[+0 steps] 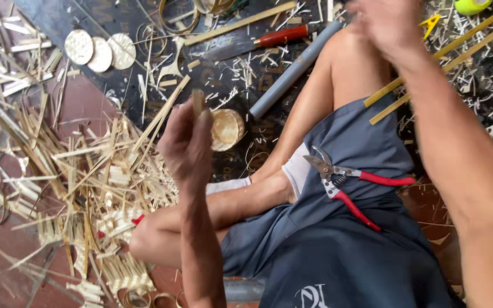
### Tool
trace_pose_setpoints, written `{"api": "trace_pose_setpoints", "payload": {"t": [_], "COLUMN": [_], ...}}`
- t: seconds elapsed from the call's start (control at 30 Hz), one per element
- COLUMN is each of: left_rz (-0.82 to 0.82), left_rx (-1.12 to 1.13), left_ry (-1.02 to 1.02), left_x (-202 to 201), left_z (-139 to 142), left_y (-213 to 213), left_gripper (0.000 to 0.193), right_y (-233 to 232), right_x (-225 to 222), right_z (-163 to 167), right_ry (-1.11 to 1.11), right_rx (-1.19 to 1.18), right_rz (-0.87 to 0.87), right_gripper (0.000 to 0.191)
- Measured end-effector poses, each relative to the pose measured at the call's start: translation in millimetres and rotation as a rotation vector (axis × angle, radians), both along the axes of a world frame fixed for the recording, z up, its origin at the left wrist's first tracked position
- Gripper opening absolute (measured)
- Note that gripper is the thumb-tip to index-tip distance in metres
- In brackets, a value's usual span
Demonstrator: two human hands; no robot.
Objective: The person sits on the floor weaving thin bamboo strips into small round baskets, pressing a woven circular base into a ring and shaping it around a gray cylindrical mold. They use a knife and pliers to trim and adjust strips, secure the weave with clothespins, and bend a long bamboo strip around the mold.
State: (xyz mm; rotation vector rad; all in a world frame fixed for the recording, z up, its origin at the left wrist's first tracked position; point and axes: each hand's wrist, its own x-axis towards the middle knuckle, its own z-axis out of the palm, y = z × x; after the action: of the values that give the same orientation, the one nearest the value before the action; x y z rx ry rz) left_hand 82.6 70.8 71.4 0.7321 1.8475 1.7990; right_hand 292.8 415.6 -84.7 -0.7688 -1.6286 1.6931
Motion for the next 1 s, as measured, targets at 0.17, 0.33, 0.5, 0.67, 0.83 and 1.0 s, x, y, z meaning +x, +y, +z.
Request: {"api": "trace_pose_setpoints", "payload": {"t": [0.17, 0.33, 0.5, 0.67, 0.83, 1.0], "left_rz": [-0.090, -0.530, -0.738, -0.742, -0.767, -0.898], "left_rx": [-0.176, -0.283, -0.312, -0.580, -0.426, -0.232], "left_ry": [-0.098, 0.369, 0.604, 0.618, 0.744, 0.427], "left_x": [13, 67, 152, 184, 194, 174], "left_z": [-7, -45, -81, -99, -99, -72], "left_y": [10, 107, 187, 184, 166, 161], "left_gripper": [0.018, 0.019, 0.016, 0.011, 0.007, 0.017], "right_y": [-54, -109, -109, -112, -120, -126], "right_x": [201, 212, 152, 132, 136, 147], "right_z": [9, -32, -34, -22, -16, 29], "right_ry": [0.088, 0.032, 0.217, 0.253, 0.178, 0.222], "right_rx": [-0.024, -0.840, -0.669, -0.605, -0.659, -0.514], "right_rz": [-0.525, -0.551, -0.502, -0.546, -0.544, -0.458], "right_gripper": [0.029, 0.046, 0.034, 0.027, 0.030, 0.026]}}
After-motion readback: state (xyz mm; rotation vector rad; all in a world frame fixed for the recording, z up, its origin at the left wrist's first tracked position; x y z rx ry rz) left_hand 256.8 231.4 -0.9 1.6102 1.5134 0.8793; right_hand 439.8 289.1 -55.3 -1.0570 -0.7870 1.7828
